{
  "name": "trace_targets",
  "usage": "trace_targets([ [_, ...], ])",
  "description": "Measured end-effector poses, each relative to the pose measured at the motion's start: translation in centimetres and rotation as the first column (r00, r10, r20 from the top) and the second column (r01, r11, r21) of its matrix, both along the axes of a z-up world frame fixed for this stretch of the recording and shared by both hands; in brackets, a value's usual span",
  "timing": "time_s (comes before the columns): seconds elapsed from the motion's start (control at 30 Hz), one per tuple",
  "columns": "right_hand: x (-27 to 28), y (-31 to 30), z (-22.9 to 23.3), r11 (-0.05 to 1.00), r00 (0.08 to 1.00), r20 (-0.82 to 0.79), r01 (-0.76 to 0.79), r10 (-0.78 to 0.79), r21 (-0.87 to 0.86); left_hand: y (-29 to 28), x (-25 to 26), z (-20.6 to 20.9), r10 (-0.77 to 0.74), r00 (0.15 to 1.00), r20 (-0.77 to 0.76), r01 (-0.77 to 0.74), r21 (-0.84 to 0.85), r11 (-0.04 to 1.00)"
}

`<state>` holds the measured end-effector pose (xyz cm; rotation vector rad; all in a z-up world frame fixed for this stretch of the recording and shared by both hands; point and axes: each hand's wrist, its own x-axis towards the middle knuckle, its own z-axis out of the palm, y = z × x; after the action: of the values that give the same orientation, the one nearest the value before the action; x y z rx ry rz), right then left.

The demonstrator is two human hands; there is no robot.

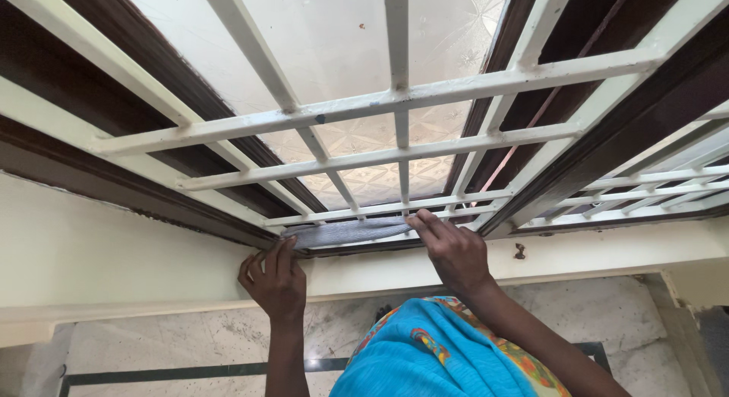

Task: The person wipes the horizontal and vertical bars of a window grill and the window frame with a gray cloth.

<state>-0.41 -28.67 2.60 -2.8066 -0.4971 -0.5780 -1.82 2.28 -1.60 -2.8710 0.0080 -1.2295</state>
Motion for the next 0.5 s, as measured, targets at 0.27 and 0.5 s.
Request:
trace_targets([
  [0.27, -1.7, -5.8, 1.0, 0.96, 0.96, 0.033, 0.28, -0.279, -0.025, -6.2, 1.5, -0.4, -0.297, 0.953, -0.055, 0.291, -0.102, 0.951],
  [0.5, -1.5, -4.8, 0.3, 0.963, 0.96, 0.077, 0.267, -0.269, 0.033, -4.9, 1.2, 0.4, -0.271, 0.956, -0.112, 0.264, -0.071, 0.962],
])
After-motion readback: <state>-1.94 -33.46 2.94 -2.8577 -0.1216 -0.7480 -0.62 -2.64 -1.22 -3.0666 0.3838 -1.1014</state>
